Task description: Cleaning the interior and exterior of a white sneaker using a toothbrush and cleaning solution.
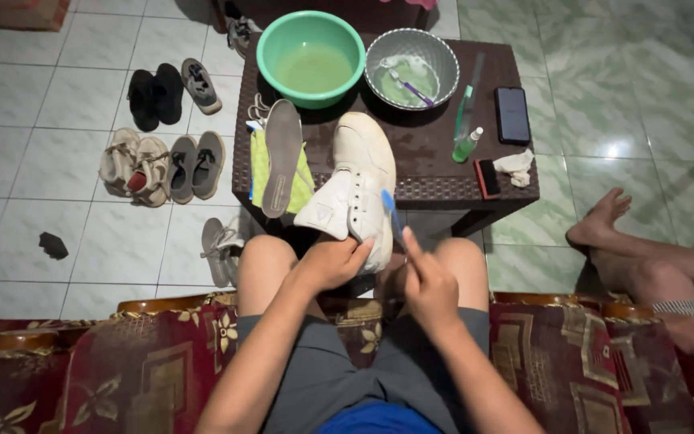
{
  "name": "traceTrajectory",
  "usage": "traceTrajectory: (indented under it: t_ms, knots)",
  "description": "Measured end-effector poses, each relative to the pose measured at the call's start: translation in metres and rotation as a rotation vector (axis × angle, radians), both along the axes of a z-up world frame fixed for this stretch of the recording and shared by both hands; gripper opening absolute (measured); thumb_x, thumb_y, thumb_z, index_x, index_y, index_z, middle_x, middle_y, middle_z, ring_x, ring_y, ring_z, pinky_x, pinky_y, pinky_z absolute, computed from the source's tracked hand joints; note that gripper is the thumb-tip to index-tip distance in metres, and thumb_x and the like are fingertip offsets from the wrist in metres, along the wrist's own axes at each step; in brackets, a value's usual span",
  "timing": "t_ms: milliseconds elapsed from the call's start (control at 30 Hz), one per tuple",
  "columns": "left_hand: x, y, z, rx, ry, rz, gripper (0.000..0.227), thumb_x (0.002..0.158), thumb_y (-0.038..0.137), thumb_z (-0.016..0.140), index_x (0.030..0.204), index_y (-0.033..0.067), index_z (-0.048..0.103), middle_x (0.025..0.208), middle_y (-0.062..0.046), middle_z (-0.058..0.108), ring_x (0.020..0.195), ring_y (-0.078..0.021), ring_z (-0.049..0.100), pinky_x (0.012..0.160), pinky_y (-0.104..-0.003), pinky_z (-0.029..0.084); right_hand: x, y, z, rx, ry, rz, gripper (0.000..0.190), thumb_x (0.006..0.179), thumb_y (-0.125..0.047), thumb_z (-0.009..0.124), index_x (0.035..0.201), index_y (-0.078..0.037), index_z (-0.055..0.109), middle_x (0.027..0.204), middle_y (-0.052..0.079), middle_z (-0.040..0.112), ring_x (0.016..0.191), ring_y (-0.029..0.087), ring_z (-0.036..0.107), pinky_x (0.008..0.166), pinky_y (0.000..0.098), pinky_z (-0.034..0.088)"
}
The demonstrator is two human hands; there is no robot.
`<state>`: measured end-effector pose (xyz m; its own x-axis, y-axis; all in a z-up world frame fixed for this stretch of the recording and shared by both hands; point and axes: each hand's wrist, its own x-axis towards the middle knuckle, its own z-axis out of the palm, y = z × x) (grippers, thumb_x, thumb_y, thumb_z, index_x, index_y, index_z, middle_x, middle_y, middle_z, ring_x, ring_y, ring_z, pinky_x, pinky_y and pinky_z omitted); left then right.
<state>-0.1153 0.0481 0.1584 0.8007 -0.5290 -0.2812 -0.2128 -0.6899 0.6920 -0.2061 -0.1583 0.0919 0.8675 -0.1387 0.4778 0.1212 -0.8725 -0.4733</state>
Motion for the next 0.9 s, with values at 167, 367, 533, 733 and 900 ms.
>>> traceTrajectory:
  t_ms: [167, 367, 533, 733, 900]
  knots:
    - [-0.002, 0.001, -0.012, -0.066, -0.014, 0.03, 0.061, 0.101, 0.054, 0.039, 0.099, 0.002, 0.07, 0.093, -0.03, 0.072, 0.103, -0.043, 0.069, 0.089, -0.052, 0.055, 0.011, 0.0, 0.008, 0.069, -0.026, 0.03, 0.059, 0.091, -0.012, 0.063, 0.145, -0.035, 0.06, 0.077, 0.001, 0.07, 0.073, 0.022, 0.07, 0.069, 0.0338, 0.058]
    - [-0.003, 0.002, 0.002, -0.067, 0.002, -0.016, 0.062, 0.099, 0.054, 0.039, 0.1, 0.0002, 0.07, 0.095, -0.031, 0.072, 0.104, -0.0446, 0.069, 0.09, -0.054, 0.055, 0.014, -0.005, 0.003, 0.148, -0.036, 0.015, 0.06, 0.09, -0.007, 0.064, 0.144, -0.032, 0.062, 0.082, 0.005, 0.074, 0.076, 0.026, 0.072, 0.072, 0.0361, 0.058]
    - [-0.001, -0.001, 0.003, -0.019, 0.016, -0.041, 0.066, 0.099, 0.059, 0.036, 0.1, 0.0025, 0.07, 0.095, -0.03, 0.073, 0.106, -0.0422, 0.069, 0.092, -0.052, 0.054, 0.003, 0.012, 0.009, 0.273, 0.001, 0.002, 0.057, 0.09, -0.007, 0.066, 0.141, -0.033, 0.064, 0.092, 0.006, 0.079, 0.084, 0.026, 0.075, 0.075, 0.0362, 0.06]
    - [0.005, -0.014, -0.014, -0.011, 0.018, -0.092, 0.064, 0.099, 0.057, 0.038, 0.095, 0.0019, 0.069, 0.095, -0.029, 0.073, 0.104, -0.0423, 0.07, 0.089, -0.05, 0.056, 0.016, 0.008, 0.012, 0.359, 0.025, -0.011, 0.058, 0.093, -0.004, 0.061, 0.143, -0.034, 0.062, 0.112, 0.009, 0.077, 0.094, 0.031, 0.074, 0.081, 0.0407, 0.058]
    - [0.044, -0.013, -0.017, 0.091, -0.084, -0.07, 0.052, 0.097, 0.043, 0.047, 0.088, -0.0023, 0.07, 0.089, -0.03, 0.072, 0.098, -0.0451, 0.071, 0.083, -0.055, 0.056, 0.014, 0.013, 0.006, 0.473, 0.186, -0.038, 0.049, 0.098, -0.008, 0.056, 0.141, -0.029, 0.063, 0.13, 0.009, 0.07, 0.12, 0.025, 0.065, 0.101, 0.0389, 0.054]
